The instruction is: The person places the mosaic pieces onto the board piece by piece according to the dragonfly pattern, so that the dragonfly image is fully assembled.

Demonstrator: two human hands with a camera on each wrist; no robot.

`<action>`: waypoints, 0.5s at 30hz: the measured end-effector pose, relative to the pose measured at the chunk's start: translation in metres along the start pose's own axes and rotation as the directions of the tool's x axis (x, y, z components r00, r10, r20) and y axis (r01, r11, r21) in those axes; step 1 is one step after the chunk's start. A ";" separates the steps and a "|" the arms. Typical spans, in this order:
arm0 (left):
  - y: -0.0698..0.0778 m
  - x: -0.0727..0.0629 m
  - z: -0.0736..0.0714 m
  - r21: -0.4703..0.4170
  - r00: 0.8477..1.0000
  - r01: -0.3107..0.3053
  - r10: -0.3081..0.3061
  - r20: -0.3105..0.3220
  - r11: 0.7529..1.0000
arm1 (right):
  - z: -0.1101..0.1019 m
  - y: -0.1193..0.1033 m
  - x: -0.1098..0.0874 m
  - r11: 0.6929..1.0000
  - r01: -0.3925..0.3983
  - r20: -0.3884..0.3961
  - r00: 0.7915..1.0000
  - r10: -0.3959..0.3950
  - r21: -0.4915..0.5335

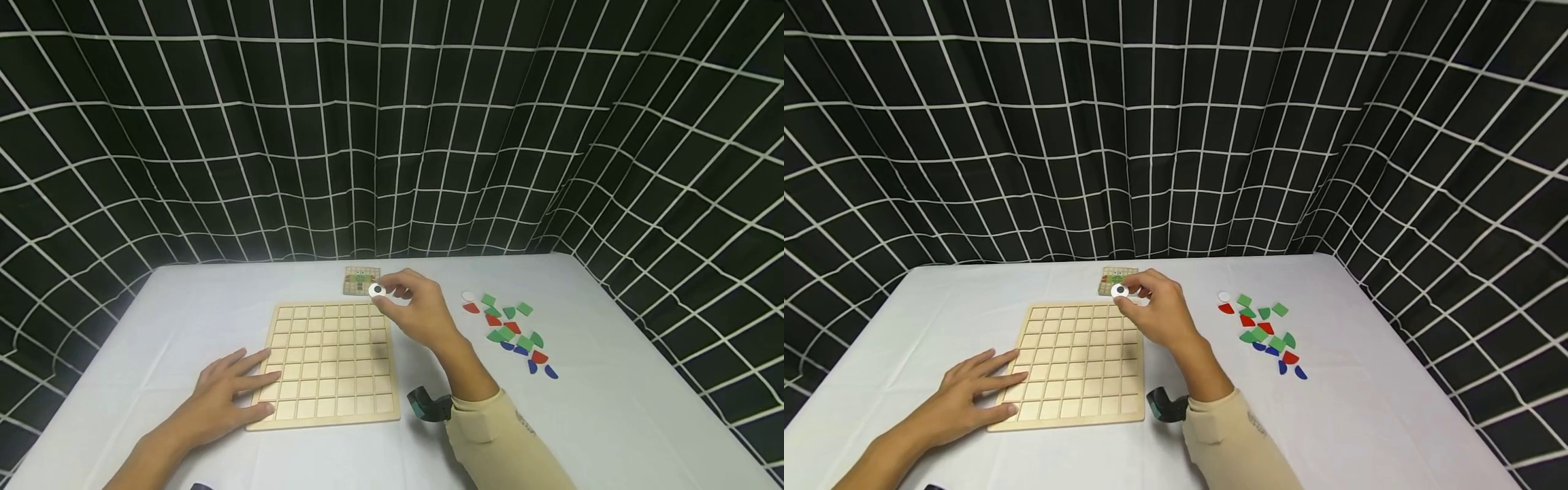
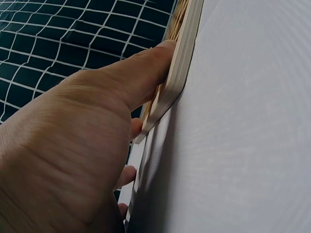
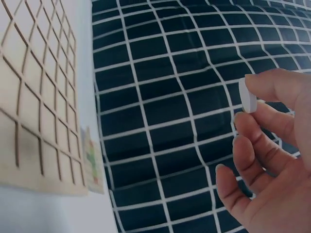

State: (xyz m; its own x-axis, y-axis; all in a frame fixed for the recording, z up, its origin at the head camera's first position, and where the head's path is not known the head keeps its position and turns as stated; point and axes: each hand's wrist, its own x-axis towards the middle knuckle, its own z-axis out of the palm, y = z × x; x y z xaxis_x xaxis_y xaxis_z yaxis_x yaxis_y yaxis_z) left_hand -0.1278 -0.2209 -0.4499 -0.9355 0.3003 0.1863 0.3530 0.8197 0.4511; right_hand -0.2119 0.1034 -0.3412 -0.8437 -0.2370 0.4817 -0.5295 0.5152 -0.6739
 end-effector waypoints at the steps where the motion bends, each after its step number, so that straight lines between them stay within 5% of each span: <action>1: 0.000 0.000 0.000 0.002 1.000 0.000 0.000 0.000 1.000 | 0.004 -0.001 0.001 1.000 0.000 0.005 1.000 0.000 0.009; 15: 0.000 -0.001 0.000 -0.004 1.000 -0.013 0.013 -0.014 1.000 | 0.058 -0.006 0.012 0.996 -0.064 0.137 0.989 0.056 0.055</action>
State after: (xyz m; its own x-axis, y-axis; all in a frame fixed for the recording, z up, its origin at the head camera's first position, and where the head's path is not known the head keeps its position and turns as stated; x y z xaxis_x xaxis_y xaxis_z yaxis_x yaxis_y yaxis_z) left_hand -0.1270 -0.2211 -0.4502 -0.9305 0.3037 0.2045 0.3650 0.8139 0.4520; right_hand -0.2238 0.0500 -0.3638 -0.8763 -0.3180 0.3620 -0.4783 0.4834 -0.7332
